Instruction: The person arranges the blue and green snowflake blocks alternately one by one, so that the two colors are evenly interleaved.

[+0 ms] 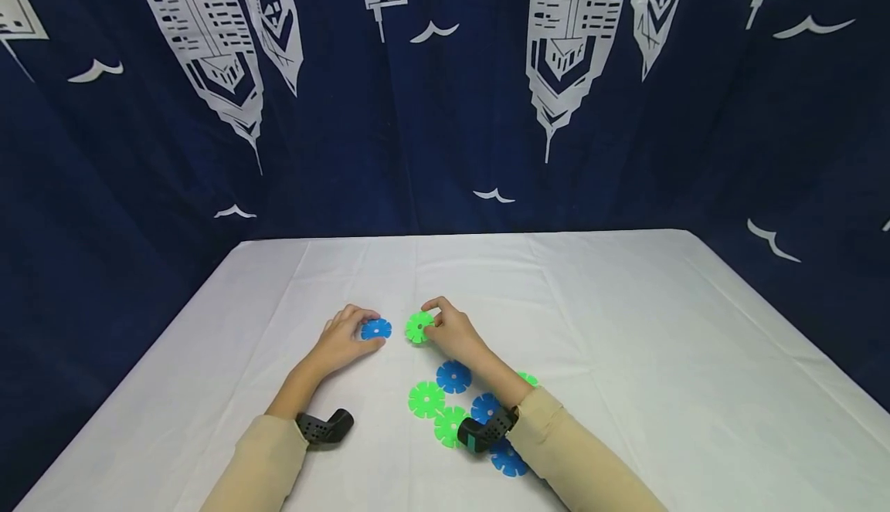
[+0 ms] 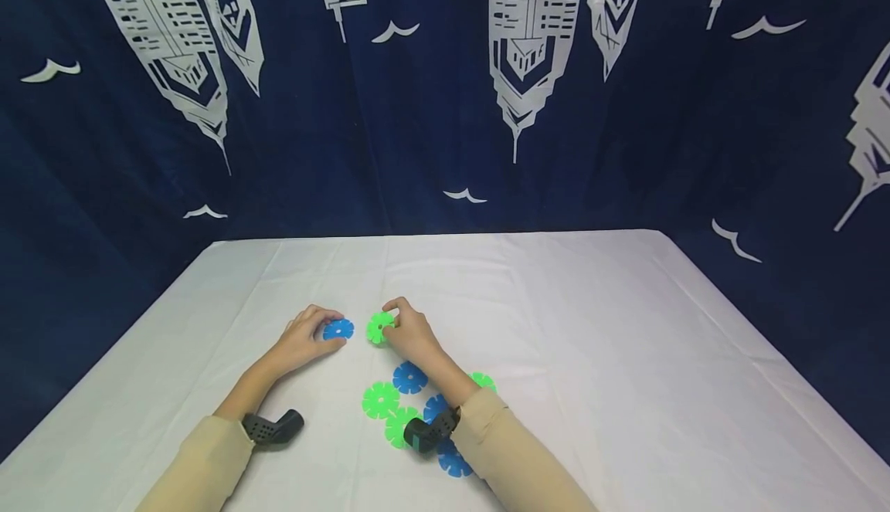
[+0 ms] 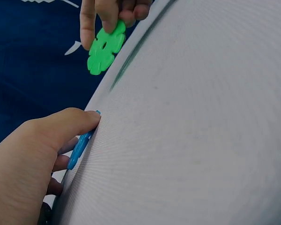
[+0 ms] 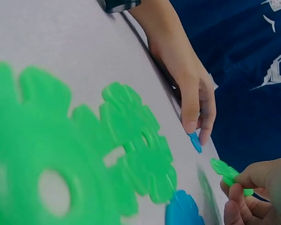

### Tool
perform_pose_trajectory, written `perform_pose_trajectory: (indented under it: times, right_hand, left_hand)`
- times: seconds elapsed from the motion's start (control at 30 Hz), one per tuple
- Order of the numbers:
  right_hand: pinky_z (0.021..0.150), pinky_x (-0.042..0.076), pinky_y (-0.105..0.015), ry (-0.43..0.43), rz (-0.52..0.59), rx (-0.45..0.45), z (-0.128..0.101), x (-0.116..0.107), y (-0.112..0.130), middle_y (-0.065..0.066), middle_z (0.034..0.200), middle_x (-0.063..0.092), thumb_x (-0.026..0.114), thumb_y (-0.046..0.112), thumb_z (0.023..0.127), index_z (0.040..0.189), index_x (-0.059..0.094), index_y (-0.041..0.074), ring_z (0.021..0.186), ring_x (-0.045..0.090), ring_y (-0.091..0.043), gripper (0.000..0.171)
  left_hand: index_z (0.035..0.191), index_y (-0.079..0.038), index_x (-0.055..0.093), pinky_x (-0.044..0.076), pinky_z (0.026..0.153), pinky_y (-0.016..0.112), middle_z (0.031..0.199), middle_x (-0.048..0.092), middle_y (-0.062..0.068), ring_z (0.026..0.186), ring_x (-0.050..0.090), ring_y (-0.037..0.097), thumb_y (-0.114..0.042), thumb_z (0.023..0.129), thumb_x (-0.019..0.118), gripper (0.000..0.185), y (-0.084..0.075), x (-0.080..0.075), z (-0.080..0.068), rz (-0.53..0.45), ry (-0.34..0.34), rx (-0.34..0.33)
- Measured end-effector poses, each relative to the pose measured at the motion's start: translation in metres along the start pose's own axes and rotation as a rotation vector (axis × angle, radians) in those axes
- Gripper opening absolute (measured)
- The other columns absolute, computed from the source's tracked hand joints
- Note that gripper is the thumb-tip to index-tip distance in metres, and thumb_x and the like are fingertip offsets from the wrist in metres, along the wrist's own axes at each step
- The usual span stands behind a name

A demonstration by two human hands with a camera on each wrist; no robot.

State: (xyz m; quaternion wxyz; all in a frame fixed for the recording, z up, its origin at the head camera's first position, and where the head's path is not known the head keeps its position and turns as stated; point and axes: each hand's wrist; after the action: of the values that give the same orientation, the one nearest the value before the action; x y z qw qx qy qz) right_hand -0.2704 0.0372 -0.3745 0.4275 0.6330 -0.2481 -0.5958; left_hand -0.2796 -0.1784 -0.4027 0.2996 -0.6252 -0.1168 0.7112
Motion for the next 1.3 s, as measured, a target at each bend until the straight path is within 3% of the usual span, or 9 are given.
perform_pose_trajectory:
  times: [0.2, 0.4, 0.57, 0.87, 1.03, 1.17, 1.3]
  right_hand:
    - [0.054, 0.036, -0.022, -0.033, 0.003, 0.003, 0.005, 0.011, -0.005, -0.005, 0.077, 0.053, 0.054, 0.004, 0.083, 0.117, 0.052, 0.007, 0.06, 0.045, -0.013, 0.035]
    - [0.054, 0.038, -0.021, -0.096, -0.046, -0.059, 0.005, 0.018, -0.009, -0.006, 0.077, 0.059, 0.057, 0.005, 0.082, 0.115, 0.056, 0.006, 0.06, 0.048, -0.011, 0.033]
    - [0.057, 0.038, -0.023, -0.134, -0.178, -0.119, 0.004, 0.021, -0.007, -0.007, 0.08, 0.055, 0.06, 0.009, 0.083, 0.113, 0.058, 0.005, 0.063, 0.046, -0.012, 0.03]
    - [0.06, 0.044, -0.027, -0.144, -0.388, -0.14, -0.001, 0.025, -0.006, -0.011, 0.097, 0.052, 0.06, 0.019, 0.086, 0.105, 0.063, 0.01, 0.06, 0.047, -0.013, 0.021]
    - [0.07, 0.048, -0.033, -0.134, -0.42, -0.205, -0.005, 0.026, -0.007, -0.013, 0.104, 0.052, 0.061, 0.02, 0.085, 0.101, 0.064, 0.011, 0.077, 0.056, -0.019, 0.019]
    - [0.076, 0.049, -0.038, -0.111, -0.402, -0.187, -0.006, 0.027, -0.008, -0.013, 0.108, 0.052, 0.06, 0.018, 0.085, 0.104, 0.064, 0.01, 0.092, 0.057, -0.025, 0.021]
    - [0.079, 0.048, -0.04, -0.092, -0.393, -0.168, -0.006, 0.027, -0.008, -0.014, 0.111, 0.051, 0.059, 0.018, 0.086, 0.107, 0.063, 0.01, 0.098, 0.055, -0.026, 0.024]
  left_hand:
    - [0.115, -0.01, 0.058, 0.031, 0.091, 0.044, 0.11, 0.052, 0.007, 0.106, 0.046, 0.026, -0.034, 0.079, 0.067, 0.044, 0.0, 0.001, 0.0, -0.002, 0.002, -0.003]
    - [0.115, -0.011, 0.058, 0.031, 0.091, 0.044, 0.112, 0.052, 0.006, 0.107, 0.046, 0.026, -0.035, 0.078, 0.066, 0.045, 0.0, 0.0, 0.0, 0.005, 0.001, -0.003]
    - [0.117, -0.01, 0.057, 0.031, 0.09, 0.043, 0.116, 0.053, 0.007, 0.111, 0.046, 0.026, -0.034, 0.079, 0.066, 0.047, 0.001, 0.0, 0.001, 0.015, -0.007, 0.019]
    - [0.118, -0.009, 0.057, 0.032, 0.086, 0.041, 0.118, 0.054, 0.008, 0.113, 0.047, 0.027, -0.034, 0.078, 0.066, 0.047, 0.002, 0.001, 0.0, 0.025, -0.027, 0.054]
    - [0.118, -0.009, 0.056, 0.031, 0.088, 0.042, 0.114, 0.052, 0.007, 0.109, 0.046, 0.026, -0.036, 0.078, 0.066, 0.049, 0.001, 0.0, -0.001, 0.016, -0.017, 0.036]
    - [0.118, -0.009, 0.056, 0.031, 0.089, 0.041, 0.112, 0.051, 0.006, 0.106, 0.046, 0.025, -0.037, 0.079, 0.066, 0.049, 0.0, -0.001, -0.003, 0.018, -0.005, 0.028]
    - [0.118, -0.009, 0.057, 0.031, 0.089, 0.041, 0.11, 0.052, 0.006, 0.104, 0.047, 0.024, -0.037, 0.079, 0.066, 0.049, 0.0, -0.001, -0.003, 0.027, -0.01, 0.027]
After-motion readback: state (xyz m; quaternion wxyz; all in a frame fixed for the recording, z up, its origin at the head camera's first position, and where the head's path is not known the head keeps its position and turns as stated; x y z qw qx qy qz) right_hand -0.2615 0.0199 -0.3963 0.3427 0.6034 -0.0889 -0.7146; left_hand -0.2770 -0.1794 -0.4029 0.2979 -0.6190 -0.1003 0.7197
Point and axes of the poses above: each hand's wrist, its own z-axis towards the middle knuckle, its own x-axis out of the palm, y = z × x
